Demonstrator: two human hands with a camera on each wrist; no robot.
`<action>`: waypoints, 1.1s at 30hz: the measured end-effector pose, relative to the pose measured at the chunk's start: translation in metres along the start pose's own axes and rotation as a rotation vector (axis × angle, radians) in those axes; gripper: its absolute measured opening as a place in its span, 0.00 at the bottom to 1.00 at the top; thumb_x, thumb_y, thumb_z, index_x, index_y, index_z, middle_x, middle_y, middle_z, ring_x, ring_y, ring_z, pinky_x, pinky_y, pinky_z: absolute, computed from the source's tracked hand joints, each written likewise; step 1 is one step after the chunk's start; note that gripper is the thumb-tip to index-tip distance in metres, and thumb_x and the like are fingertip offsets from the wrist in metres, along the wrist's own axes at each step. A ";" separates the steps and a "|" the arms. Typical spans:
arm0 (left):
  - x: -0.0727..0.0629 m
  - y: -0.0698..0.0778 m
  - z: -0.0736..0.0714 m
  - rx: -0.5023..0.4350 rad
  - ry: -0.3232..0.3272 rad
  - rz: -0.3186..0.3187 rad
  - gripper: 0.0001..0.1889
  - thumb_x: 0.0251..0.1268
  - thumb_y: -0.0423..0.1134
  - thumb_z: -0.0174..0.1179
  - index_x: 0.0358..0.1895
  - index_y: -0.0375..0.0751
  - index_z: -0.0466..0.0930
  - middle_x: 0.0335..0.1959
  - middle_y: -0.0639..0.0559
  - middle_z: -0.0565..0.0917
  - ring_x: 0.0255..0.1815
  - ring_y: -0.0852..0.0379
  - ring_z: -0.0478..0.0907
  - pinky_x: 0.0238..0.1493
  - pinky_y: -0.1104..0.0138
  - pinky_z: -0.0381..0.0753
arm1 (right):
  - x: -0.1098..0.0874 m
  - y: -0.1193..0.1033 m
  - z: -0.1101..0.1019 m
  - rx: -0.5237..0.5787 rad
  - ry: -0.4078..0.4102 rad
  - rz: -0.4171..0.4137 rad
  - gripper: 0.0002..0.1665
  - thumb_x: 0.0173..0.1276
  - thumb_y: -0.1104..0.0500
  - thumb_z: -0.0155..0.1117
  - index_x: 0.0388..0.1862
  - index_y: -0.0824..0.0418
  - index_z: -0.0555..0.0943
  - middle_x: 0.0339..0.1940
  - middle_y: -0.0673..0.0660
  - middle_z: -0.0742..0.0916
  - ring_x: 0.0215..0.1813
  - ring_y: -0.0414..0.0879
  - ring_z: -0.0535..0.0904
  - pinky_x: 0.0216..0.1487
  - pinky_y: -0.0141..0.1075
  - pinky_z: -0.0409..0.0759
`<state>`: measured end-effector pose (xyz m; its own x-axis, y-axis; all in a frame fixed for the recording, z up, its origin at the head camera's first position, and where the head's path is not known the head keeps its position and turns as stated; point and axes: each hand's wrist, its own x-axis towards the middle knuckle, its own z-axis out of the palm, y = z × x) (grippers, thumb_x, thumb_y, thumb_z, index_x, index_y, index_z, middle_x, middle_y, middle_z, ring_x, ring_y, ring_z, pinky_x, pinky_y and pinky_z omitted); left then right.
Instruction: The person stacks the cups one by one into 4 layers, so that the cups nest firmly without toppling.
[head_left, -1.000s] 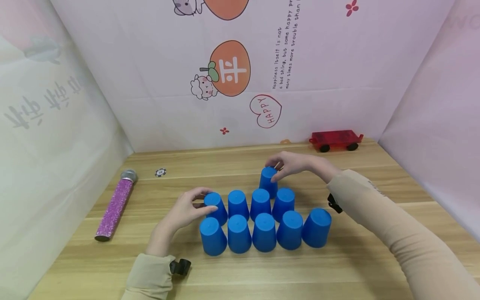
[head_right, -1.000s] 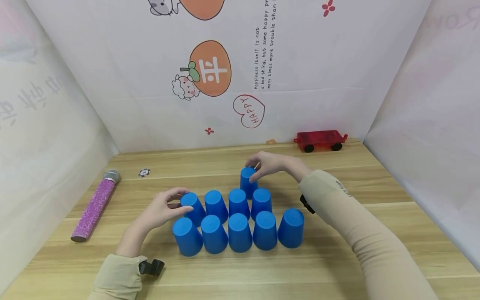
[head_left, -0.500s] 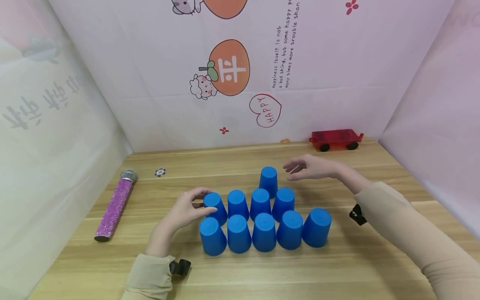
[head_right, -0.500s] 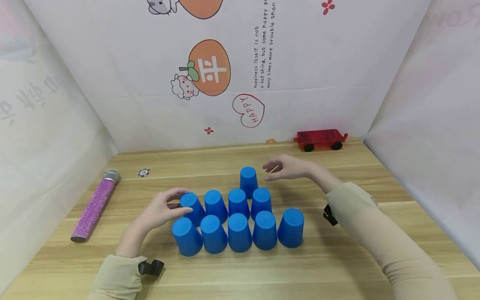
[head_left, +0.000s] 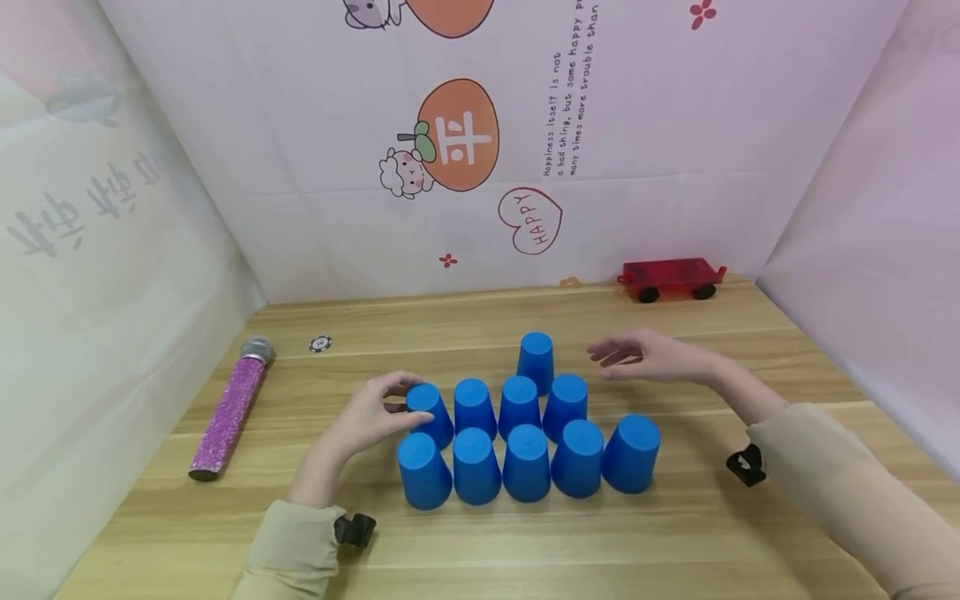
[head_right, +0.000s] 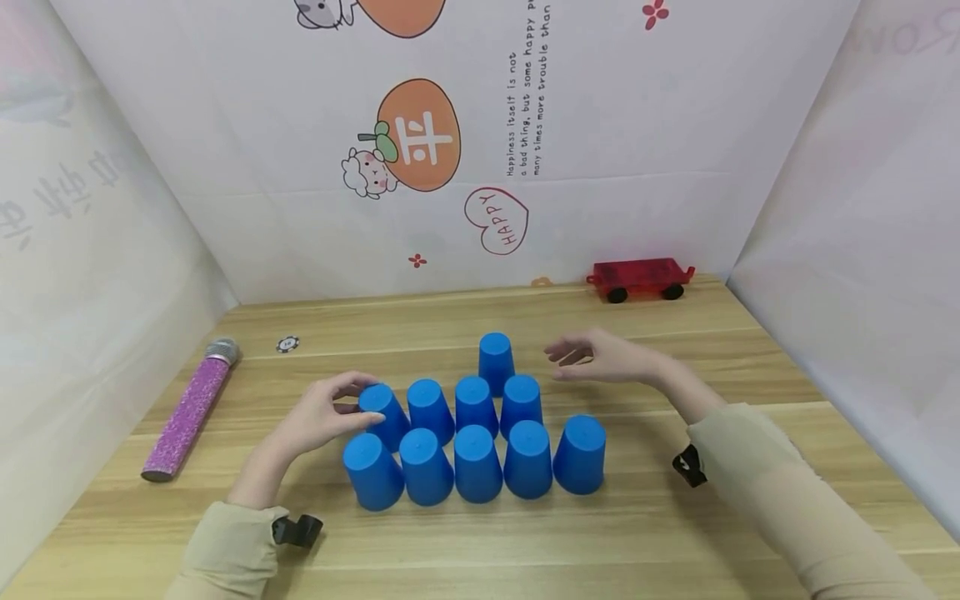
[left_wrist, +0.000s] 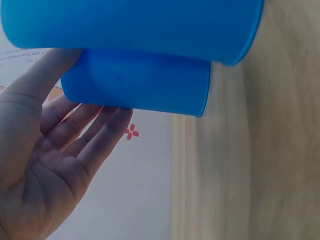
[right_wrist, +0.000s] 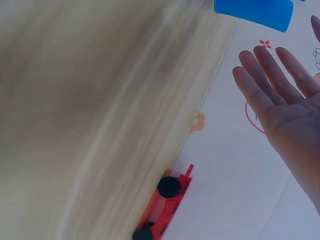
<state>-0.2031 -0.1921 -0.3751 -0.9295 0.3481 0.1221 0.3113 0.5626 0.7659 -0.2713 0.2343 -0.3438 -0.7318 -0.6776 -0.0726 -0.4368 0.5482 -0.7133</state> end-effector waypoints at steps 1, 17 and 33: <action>0.000 0.001 -0.001 0.008 -0.004 0.002 0.24 0.54 0.47 0.68 0.53 0.45 0.76 0.49 0.47 0.82 0.51 0.47 0.80 0.50 0.55 0.82 | -0.002 0.001 0.002 0.007 0.004 -0.007 0.27 0.68 0.53 0.59 0.62 0.64 0.71 0.58 0.67 0.80 0.59 0.60 0.77 0.57 0.45 0.79; 0.025 0.003 -0.028 0.065 -0.047 0.048 0.26 0.54 0.46 0.68 0.55 0.40 0.75 0.52 0.43 0.81 0.54 0.44 0.78 0.51 0.55 0.82 | -0.014 -0.005 0.030 0.115 0.014 -0.129 0.27 0.67 0.59 0.60 0.62 0.69 0.69 0.58 0.68 0.79 0.59 0.63 0.76 0.54 0.39 0.81; 0.084 0.008 -0.011 0.157 -0.118 0.030 0.28 0.54 0.51 0.67 0.57 0.43 0.74 0.54 0.45 0.80 0.57 0.45 0.76 0.53 0.55 0.81 | -0.008 -0.016 0.038 0.128 0.001 -0.165 0.28 0.65 0.60 0.62 0.62 0.65 0.69 0.58 0.66 0.79 0.59 0.60 0.77 0.55 0.48 0.80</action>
<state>-0.2807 -0.1669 -0.3515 -0.8925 0.4469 0.0613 0.3742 0.6576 0.6539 -0.2388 0.2127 -0.3584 -0.6562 -0.7527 0.0534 -0.4808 0.3625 -0.7984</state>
